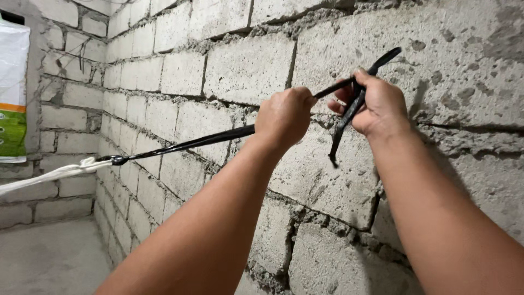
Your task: The person ties a black strap to a cinder block wall to secure a white rod, then spreads a white mosquito net over a bed and adjusts the net along the rod to drape it properly.
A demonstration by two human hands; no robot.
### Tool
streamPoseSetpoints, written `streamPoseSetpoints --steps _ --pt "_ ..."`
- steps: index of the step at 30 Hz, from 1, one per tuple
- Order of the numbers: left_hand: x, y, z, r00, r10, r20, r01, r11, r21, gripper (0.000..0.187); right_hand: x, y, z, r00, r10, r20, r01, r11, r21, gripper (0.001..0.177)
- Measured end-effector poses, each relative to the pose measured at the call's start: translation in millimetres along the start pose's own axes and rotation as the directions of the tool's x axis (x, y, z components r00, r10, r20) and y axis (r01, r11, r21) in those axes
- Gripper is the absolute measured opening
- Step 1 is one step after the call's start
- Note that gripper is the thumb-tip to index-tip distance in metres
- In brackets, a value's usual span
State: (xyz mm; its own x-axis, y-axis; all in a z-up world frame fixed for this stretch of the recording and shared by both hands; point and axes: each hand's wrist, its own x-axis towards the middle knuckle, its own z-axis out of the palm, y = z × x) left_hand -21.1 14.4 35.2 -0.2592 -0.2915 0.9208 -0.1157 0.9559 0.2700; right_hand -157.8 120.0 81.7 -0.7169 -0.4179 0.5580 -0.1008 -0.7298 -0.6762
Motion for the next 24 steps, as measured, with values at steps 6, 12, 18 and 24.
streamPoseSetpoints --steps 6,12,18,24 --pt "-0.2 11.0 8.9 1.0 0.005 0.01 -0.005 0.999 -0.04 0.024 -9.3 4.2 6.6 0.997 0.052 0.055 -0.053 0.998 0.022 0.013" --pt "1.8 26.4 8.9 0.999 0.001 -0.046 -0.007 0.991 -0.135 0.022 -15.3 6.9 12.2 0.998 0.036 0.046 -0.035 0.999 -0.005 0.015" --pt "-0.5 22.5 20.8 0.99 0.033 0.139 -0.022 0.996 -0.084 0.032 -14.1 3.0 13.2 0.993 0.07 0.095 -0.087 0.978 0.189 0.015" --pt "-11.6 6.6 26.7 0.974 0.225 0.022 -0.22 0.965 -0.141 0.031 30.5 34.0 -22.5 0.951 0.122 0.284 -0.162 0.979 0.121 0.015"
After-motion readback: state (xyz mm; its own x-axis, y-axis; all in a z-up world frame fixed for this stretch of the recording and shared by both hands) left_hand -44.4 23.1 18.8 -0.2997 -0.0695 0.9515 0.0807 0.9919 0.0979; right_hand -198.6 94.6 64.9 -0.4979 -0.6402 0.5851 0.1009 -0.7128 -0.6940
